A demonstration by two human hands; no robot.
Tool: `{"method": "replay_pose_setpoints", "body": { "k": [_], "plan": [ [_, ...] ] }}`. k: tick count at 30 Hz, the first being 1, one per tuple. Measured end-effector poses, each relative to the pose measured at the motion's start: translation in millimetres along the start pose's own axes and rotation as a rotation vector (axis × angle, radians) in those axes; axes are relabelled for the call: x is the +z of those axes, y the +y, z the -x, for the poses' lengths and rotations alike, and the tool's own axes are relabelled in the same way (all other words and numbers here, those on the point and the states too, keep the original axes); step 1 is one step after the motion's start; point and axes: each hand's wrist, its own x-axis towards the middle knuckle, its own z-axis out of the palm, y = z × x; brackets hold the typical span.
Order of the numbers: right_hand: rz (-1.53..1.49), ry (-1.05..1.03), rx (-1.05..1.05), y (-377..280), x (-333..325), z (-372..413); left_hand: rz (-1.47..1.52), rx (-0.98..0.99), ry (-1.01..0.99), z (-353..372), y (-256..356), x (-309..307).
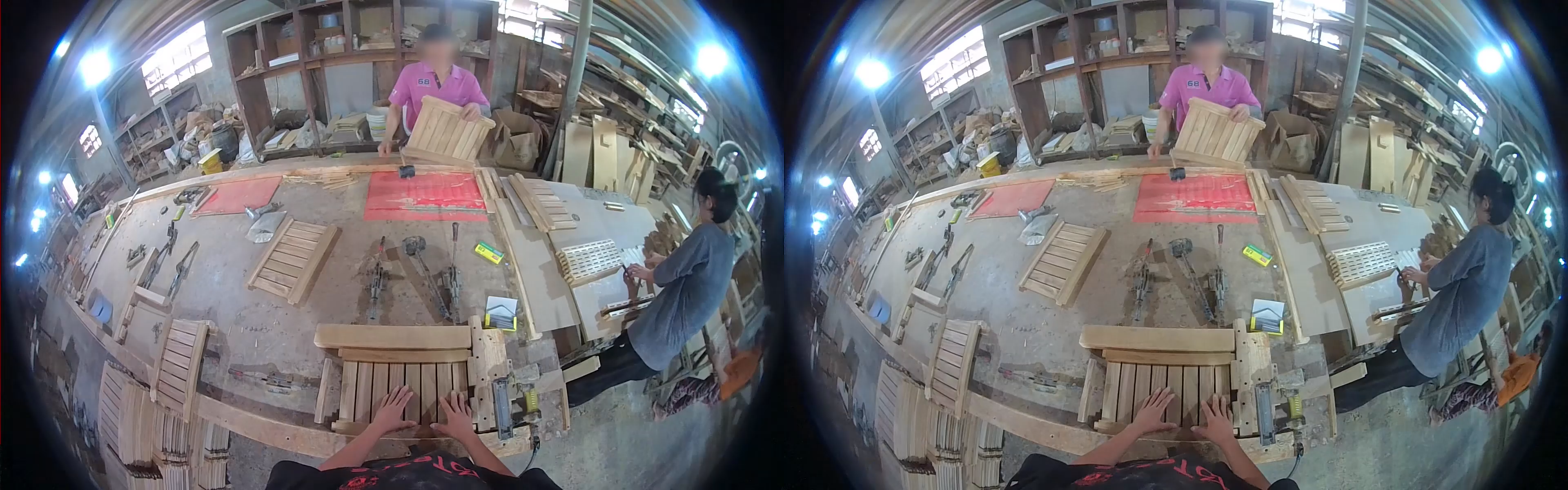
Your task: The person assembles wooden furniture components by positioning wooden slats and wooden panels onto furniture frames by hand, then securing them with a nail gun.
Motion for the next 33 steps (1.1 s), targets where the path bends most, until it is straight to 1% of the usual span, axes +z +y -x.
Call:
{"method": "replay_pose_setpoints", "body": {
  "k": [3, 6, 9, 12, 15, 18, 21, 24, 27, 28, 29, 31, 33],
  "plan": [
    [0.009, 0.007, -0.003, -2.6, -3.1, 0.5, 0.11, 0.012, 0.051, 1.5, -4.5, 1.1],
    [0.029, 0.012, -0.01, -2.0, -3.0, 0.2, 0.371, -0.086, 0.219, 3.7, -24.9, 13.5],
    [0.027, 0.021, -0.011, -2.9, -3.7, -0.6, 0.244, -0.372, 0.457, 20.0, -37.5, 11.5],
    [0.022, 0.031, 0.0, -4.1, -1.7, 0.1, 0.081, -0.57, 0.485, 36.2, -40.3, -4.9],
    [0.021, 0.036, -0.002, -4.4, 0.8, -0.8, 0.086, -0.676, 0.469, 43.3, -45.9, -3.1],
    [0.024, 0.027, -0.004, -4.1, 3.8, -2.9, 0.116, -0.688, 0.473, 45.5, -46.7, -5.1],
    [0.017, 0.011, 0.01, -8.5, 2.3, -3.6, 0.15, -0.987, 0.538, 38.5, -42.8, -6.5],
    [0.016, -0.004, 0.015, -13.5, -4.9, -2.5, 0.29, -0.979, 0.467, 42.2, -51.7, -12.7],
    [-0.026, 0.0, 0.028, -9.4, -10.0, 1.1, 0.429, -0.969, 0.371, 39.3, -47.7, -38.4],
    [-0.036, -0.003, 0.033, -8.9, -16.1, 0.5, 0.41, -0.978, 0.363, 38.4, -50.7, -42.1],
    [-0.044, -0.012, 0.029, -7.8, -20.5, -3.0, 0.393, -0.998, 0.361, 38.7, -60.4, -43.9],
    [-0.178, 0.071, -0.073, 13.0, -3.5, -9.5, 0.548, -1.135, 0.298, 28.1, -86.7, -50.1],
    [-0.308, 0.149, -0.114, 33.5, 8.3, -17.7, 0.486, -1.168, 0.409, 28.7, -85.2, -72.0]
  ]
}}
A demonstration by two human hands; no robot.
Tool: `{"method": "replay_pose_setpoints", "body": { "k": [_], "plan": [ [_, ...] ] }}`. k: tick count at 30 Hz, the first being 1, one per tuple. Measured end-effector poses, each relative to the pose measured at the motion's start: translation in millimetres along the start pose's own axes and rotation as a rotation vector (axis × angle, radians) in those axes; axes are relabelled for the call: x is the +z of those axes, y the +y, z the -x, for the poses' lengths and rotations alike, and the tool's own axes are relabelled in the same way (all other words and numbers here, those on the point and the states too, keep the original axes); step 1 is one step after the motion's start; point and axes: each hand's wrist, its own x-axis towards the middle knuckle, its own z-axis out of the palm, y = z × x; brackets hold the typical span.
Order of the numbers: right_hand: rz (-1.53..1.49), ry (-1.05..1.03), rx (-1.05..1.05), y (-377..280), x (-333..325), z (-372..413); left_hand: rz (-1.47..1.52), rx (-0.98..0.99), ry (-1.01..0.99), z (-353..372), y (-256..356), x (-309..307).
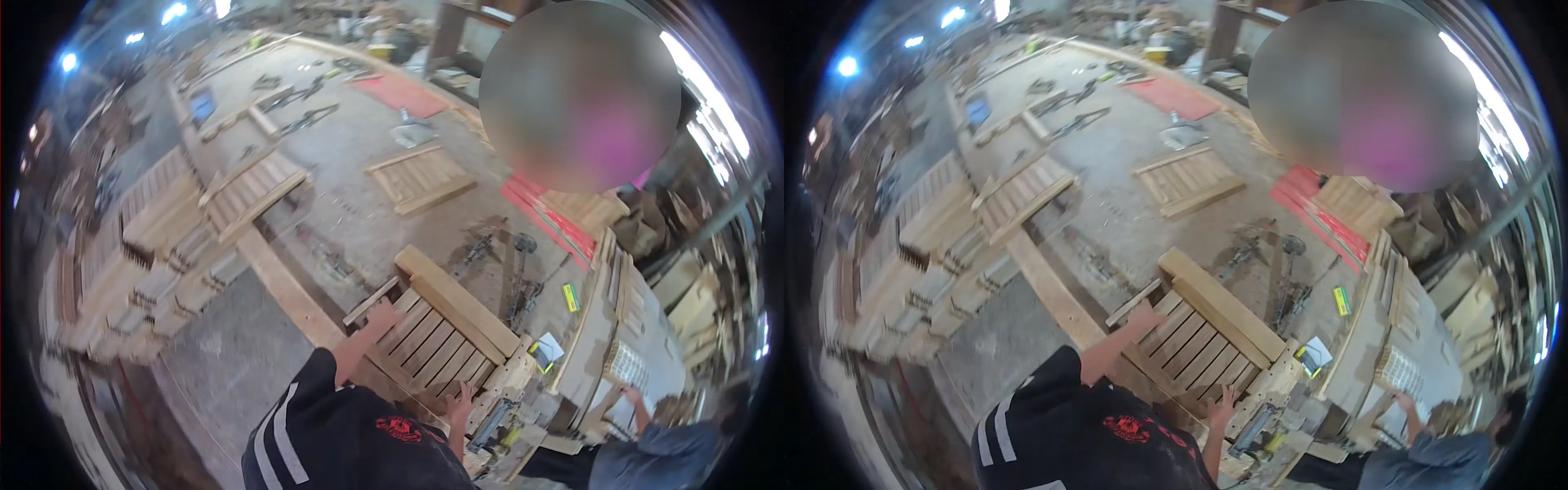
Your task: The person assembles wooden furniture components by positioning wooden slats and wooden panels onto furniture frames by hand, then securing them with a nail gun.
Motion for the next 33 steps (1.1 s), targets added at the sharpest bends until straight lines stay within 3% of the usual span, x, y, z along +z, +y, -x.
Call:
{"method": "replay_pose_setpoints", "body": {
  "k": [2, 5, 8, 10, 13, 16, 17, 20, 22, 23, 26, 28, 30, 32, 33],
  "plan": [
    [-0.124, 0.108, 0.007, 3.2, 4.0, -1.2, -0.03, 0.096, -0.191, -4.5, 16.7, -36.1],
    [-0.388, 0.098, 0.259, -37.4, -21.7, -2.1, 0.104, 0.252, -0.453, 23.8, 45.2, -68.8],
    [-0.444, 0.163, 0.367, -10.4, -16.4, -7.8, 0.306, 0.419, -0.592, 28.3, 69.8, -49.2],
    [-0.559, 0.251, 0.404, -15.8, -11.9, -12.0, 0.439, 0.522, -0.57, 56.0, 87.3, -52.8],
    [-0.766, 0.232, 0.465, -28.6, -10.3, -23.2, 0.409, 0.507, -0.594, 73.8, 99.1, -114.6],
    [-0.847, 0.029, 0.725, -52.9, -13.1, -51.5, 0.691, 0.494, -0.44, 41.1, 56.7, -187.7],
    [-0.812, 0.079, 0.822, -91.6, -4.6, -63.7, 0.669, 0.43, -0.443, 30.0, 38.5, -223.6],
    [-0.646, 0.11, 0.452, -140.4, 55.3, -109.3, 0.637, 0.256, -0.399, -5.8, -42.5, -304.2],
    [-0.568, -0.002, 0.387, -214.3, 92.7, -140.9, 0.669, 0.194, -0.291, -43.4, -112.8, -334.2],
    [-0.522, -0.057, 0.335, -261.3, 111.8, -169.9, 0.745, 0.229, -0.087, -45.0, -139.3, -355.7],
    [-0.478, -0.049, 0.19, -385.7, 203.1, -236.8, 0.43, 0.172, 0.227, -84.3, -245.7, -401.7],
    [-0.026, -0.195, -0.107, -447.3, 259.4, -290.1, 0.368, -0.087, 0.356, -90.4, -291.6, -429.5],
    [-0.274, -0.303, -0.223, -534.2, 318.5, -314.7, 0.332, -0.291, 0.457, -96.5, -337.0, -456.4],
    [-0.097, -0.263, -0.356, -581.5, 382.9, -347.8, 0.366, -0.435, 0.528, -112.8, -374.0, -464.5],
    [-0.042, -0.357, -0.388, -609.1, 404.8, -361.9, 0.422, -0.419, 0.567, -119.5, -388.6, -465.8]
  ]
}}
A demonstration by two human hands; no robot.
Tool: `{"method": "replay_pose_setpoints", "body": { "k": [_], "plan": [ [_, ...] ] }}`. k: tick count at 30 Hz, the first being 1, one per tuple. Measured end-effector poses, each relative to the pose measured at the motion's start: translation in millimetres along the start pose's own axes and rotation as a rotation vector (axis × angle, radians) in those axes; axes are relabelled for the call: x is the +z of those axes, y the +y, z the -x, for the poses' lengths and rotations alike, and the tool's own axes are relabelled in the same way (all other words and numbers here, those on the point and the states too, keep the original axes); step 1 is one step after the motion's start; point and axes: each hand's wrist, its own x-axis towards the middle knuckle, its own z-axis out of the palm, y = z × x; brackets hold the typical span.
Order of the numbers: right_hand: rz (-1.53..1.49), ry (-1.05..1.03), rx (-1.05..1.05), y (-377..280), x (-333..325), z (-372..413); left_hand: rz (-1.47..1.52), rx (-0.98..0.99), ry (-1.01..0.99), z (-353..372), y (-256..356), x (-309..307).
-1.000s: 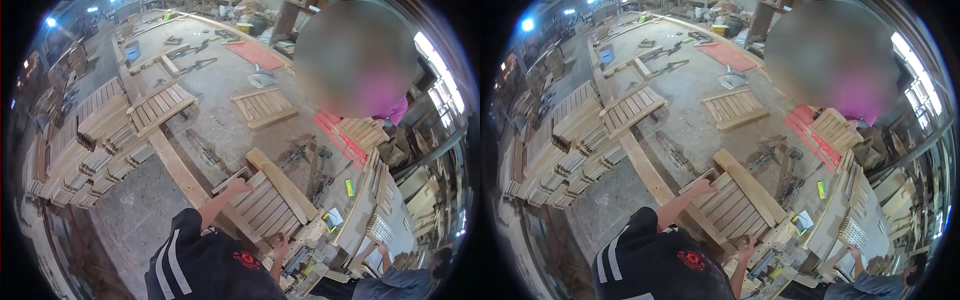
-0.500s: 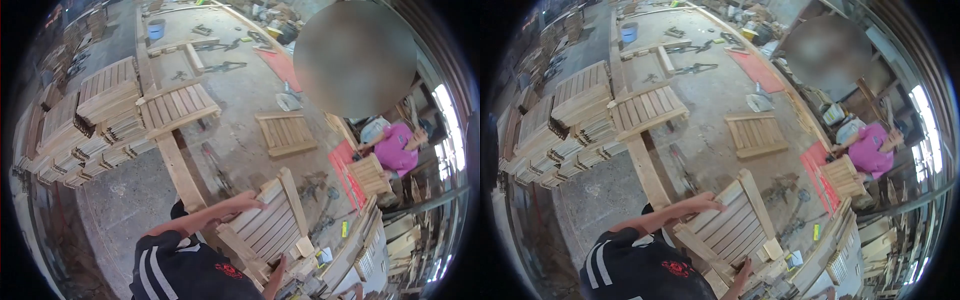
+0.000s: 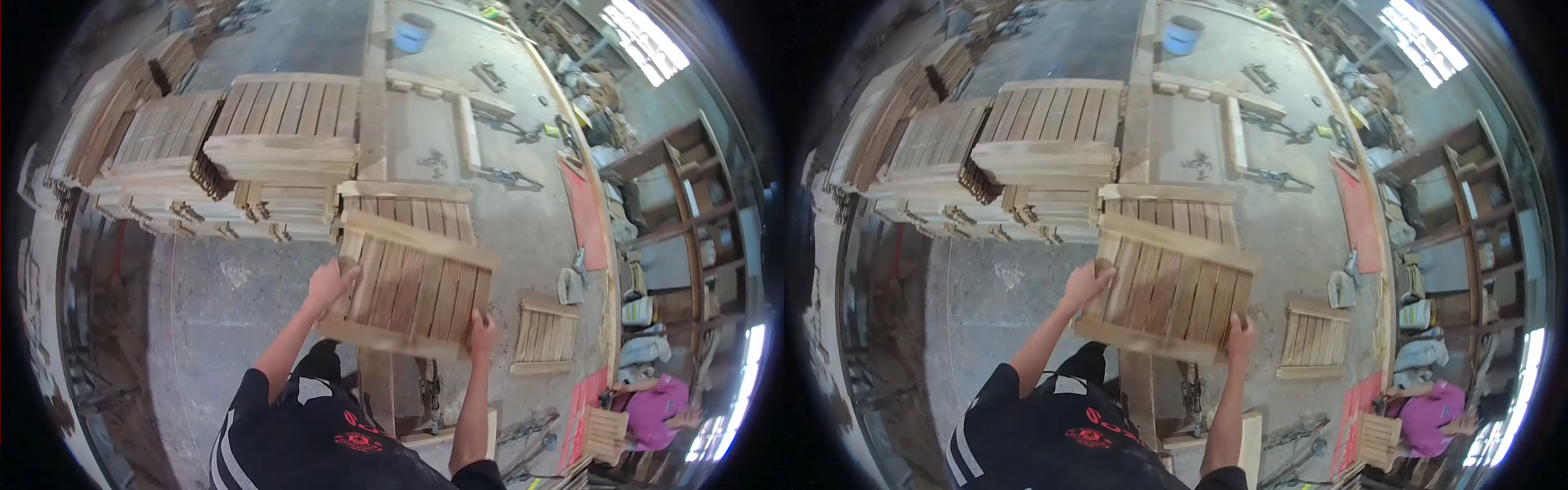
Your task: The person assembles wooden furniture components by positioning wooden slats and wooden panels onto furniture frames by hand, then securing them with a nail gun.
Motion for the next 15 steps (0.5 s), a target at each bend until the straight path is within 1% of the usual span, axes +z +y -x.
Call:
{"method": "replay_pose_setpoints", "body": {
  "k": [1, 2, 3, 6, 8, 9, 11, 12, 14, 15],
  "plan": [
    [0.045, -0.107, -0.024, -15.1, 11.9, -29.2, 0.069, 0.0, 0.027, -13.5, -8.1, -0.9],
    [0.104, -0.099, -0.03, -12.6, 33.0, -58.3, 0.137, 0.002, 0.062, -26.6, -15.1, -3.5],
    [0.161, -0.087, -0.039, -10.8, 53.5, -82.7, 0.131, -0.007, 0.06, -38.5, -19.2, -6.4],
    [0.214, -0.148, -0.038, -50.9, 80.0, -130.5, 0.133, -0.017, 0.077, -75.7, -24.6, -5.0],
    [0.274, -0.107, -0.106, -58.2, 95.2, -156.7, 0.146, -0.003, 0.108, -105.8, -29.5, 3.3],
    [0.302, -0.083, -0.136, -60.8, 101.1, -168.4, 0.136, -0.039, 0.082, -114.8, -22.3, -2.5],
    [0.375, -0.045, -0.117, -73.3, 104.6, -179.5, 0.107, -0.114, 0.002, -119.0, -8.5, -13.8],
    [0.412, -0.027, -0.098, -75.9, 106.1, -180.7, 0.01, -0.112, -0.025, -119.2, -11.9, -9.6],
    [0.473, 0.009, -0.123, -69.0, 109.8, -189.5, -0.187, -0.096, -0.091, -118.5, -21.3, 6.1],
    [0.503, 0.034, -0.137, -62.1, 110.9, -192.5, -0.139, -0.084, 0.008, -114.8, -26.4, 18.0]
  ]
}}
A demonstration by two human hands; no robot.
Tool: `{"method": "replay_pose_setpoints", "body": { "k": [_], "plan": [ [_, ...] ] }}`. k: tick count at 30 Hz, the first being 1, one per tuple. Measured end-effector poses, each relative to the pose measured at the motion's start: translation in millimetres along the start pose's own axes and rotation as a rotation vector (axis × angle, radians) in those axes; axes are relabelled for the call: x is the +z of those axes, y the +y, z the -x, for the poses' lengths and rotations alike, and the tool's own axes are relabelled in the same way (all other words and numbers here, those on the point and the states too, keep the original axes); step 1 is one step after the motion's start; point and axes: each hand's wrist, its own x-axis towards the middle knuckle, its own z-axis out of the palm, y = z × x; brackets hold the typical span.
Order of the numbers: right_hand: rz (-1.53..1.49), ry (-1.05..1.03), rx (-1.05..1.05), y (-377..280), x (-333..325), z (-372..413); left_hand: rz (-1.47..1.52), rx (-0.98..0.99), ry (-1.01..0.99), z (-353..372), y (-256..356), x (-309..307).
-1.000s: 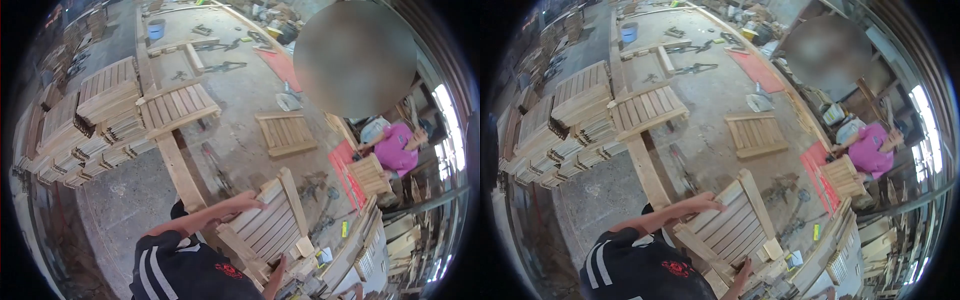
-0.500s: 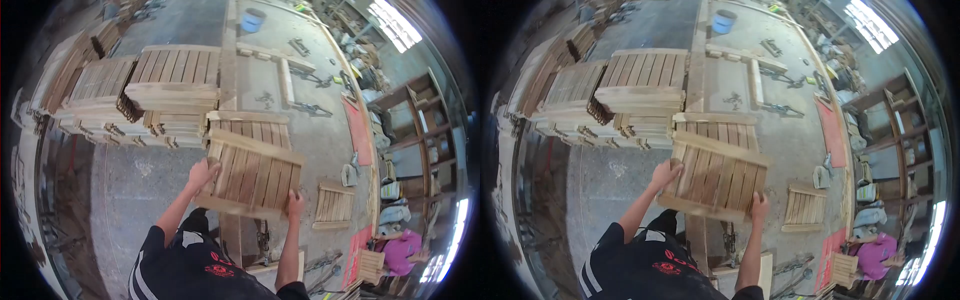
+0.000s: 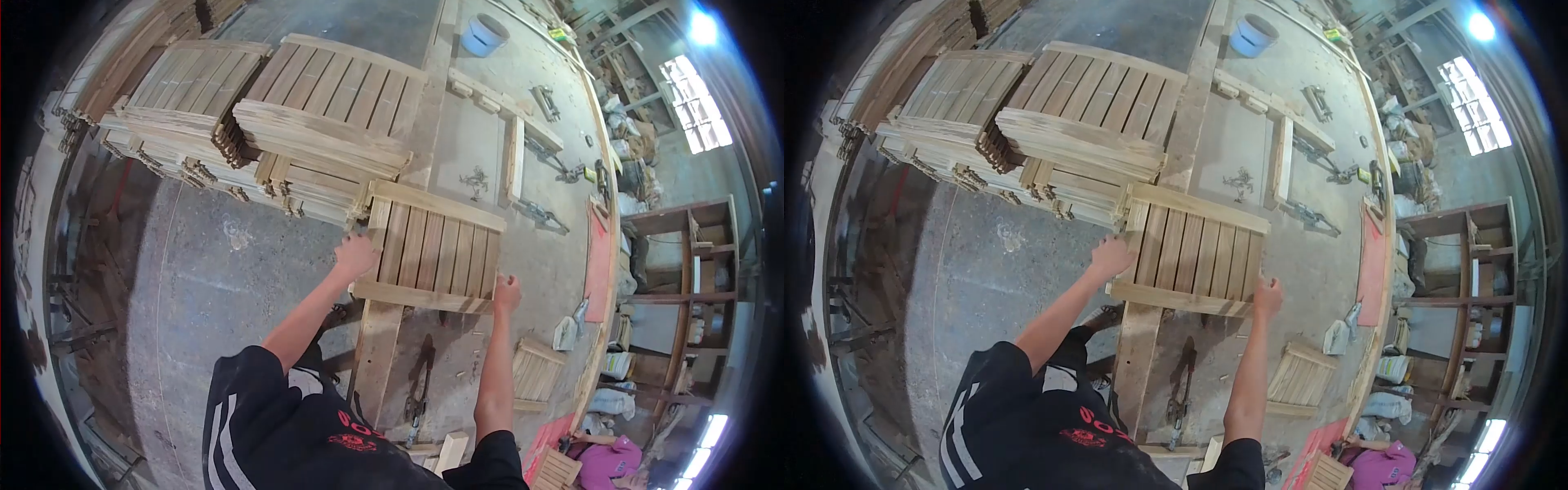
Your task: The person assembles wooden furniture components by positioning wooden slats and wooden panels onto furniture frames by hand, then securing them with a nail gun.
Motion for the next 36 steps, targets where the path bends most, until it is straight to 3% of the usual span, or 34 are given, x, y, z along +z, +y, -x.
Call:
{"method": "replay_pose_setpoints", "body": {
  "k": [2, 5, 6, 9, 12, 14, 18, 21, 24, 28, 30, 32, 36],
  "plan": [
    [0.06, -0.068, -0.027, 11.2, 11.3, 1.5, 0.114, 0.012, 0.211, 6.6, -3.5, 26.8],
    [-0.118, -0.323, 0.046, 10.7, 14.1, 8.8, 0.612, -0.186, 0.04, -2.9, 2.2, 47.3],
    [-0.222, -0.436, 0.091, 10.3, 14.8, 8.1, 0.634, -0.172, 0.05, -3.2, 5.5, 46.6],
    [-0.141, -0.407, 0.07, 13.3, 21.8, 8.2, 0.653, -0.145, 0.065, -2.4, 8.7, 46.9],
    [-0.242, -0.426, 0.022, 20.1, 23.2, 8.1, 0.642, -0.166, 0.04, -3.9, 9.2, 51.8],
    [-0.215, -0.399, 0.105, 12.0, 19.5, 7.3, 0.675, -0.193, -0.021, -8.2, 8.2, 47.9],
    [-0.285, -0.481, 0.21, -18.1, -1.4, 4.1, 0.666, -0.27, 0.059, -19.2, 3.9, 55.8],
    [-0.337, -0.53, 0.235, -0.3, 21.2, -12.4, 0.736, -0.326, 0.034, -20.5, 11.2, 46.3],
    [-0.436, -0.527, 0.262, -10.6, 9.9, -4.1, 0.843, -0.299, 0.095, 1.2, 26.6, 29.5],
    [-0.681, -0.823, 0.366, 2.8, 12.1, 1.1, 0.788, -0.326, 0.163, 56.3, 48.9, -1.3],
    [-0.483, -0.723, 0.331, -6.6, 8.8, 32.2, 0.784, -0.303, 0.195, 90.6, 29.1, -18.0],
    [-0.459, -0.769, 0.397, -42.1, -19.9, 78.9, 0.787, -0.24, 0.233, 127.7, 5.5, -31.0],
    [-0.779, -0.753, 0.296, -54.8, -21.5, 164.5, 0.757, -0.25, 0.338, 217.8, -61.4, -81.3]
  ]
}}
